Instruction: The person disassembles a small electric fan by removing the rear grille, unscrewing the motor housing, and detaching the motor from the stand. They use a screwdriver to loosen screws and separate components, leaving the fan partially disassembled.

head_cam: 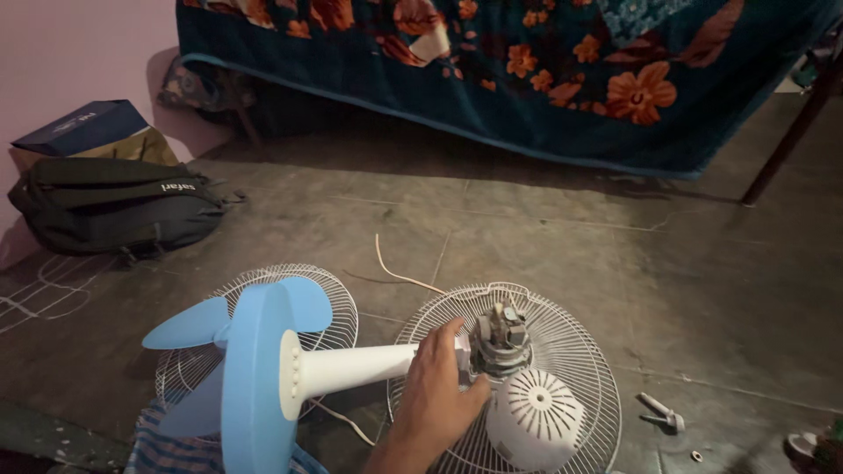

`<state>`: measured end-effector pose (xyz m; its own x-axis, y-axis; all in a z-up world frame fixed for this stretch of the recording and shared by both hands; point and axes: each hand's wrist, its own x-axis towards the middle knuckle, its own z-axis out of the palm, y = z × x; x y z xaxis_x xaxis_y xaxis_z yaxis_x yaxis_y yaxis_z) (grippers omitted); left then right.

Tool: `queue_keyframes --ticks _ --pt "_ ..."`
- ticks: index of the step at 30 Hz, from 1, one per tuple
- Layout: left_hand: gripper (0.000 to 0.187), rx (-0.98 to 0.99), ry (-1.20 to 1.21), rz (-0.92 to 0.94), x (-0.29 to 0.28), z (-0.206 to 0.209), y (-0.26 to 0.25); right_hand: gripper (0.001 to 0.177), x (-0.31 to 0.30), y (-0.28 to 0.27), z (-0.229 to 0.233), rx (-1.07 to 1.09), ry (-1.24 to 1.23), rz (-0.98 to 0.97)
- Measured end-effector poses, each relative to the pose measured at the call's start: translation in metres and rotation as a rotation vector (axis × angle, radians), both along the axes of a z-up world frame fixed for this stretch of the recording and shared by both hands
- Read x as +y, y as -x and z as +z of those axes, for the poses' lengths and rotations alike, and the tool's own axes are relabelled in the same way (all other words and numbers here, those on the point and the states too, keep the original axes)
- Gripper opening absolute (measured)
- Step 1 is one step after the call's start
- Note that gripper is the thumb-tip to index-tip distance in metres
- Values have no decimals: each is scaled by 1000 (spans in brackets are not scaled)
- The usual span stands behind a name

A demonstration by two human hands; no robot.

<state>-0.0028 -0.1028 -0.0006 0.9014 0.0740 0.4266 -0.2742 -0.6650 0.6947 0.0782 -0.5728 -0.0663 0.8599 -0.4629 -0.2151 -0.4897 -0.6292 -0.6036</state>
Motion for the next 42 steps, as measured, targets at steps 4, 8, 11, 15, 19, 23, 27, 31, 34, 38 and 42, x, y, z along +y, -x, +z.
queue_keyframes --ticks 4,8,11,15,19,23,27,31,34,38,42 --pt "82 144 -109 48 19 -9 -21 41 50 7 31 -50 -118 166" --pt "91 265 -268 111 34 -31 -29 40 121 10 56 -110 -210 350" --pt "95 382 -363 133 40 -40 -29 40 181 20 77 -207 -176 458" --pt "95 551 -415 131 34 -39 -32 39 240 35 112 -240 86 526" --pt "98 562 -456 139 29 -32 -30 39 267 44 136 -299 191 625" --pt "99 534 -455 135 30 -32 -27 38 277 50 131 -330 249 631" --pt "100 524 -467 132 30 -34 -29 38 283 45 117 -352 294 667" --pt "102 550 -476 119 31 -33 -30 40 291 38 109 -411 310 696" --pt "101 533 -480 113 31 -30 -27 39 297 37 107 -446 329 684" --pt "102 573 -474 105 29 -26 -28 40 297 38 111 -422 358 671" --pt "99 531 -470 116 30 -27 -23 42 298 39 112 -333 364 678"
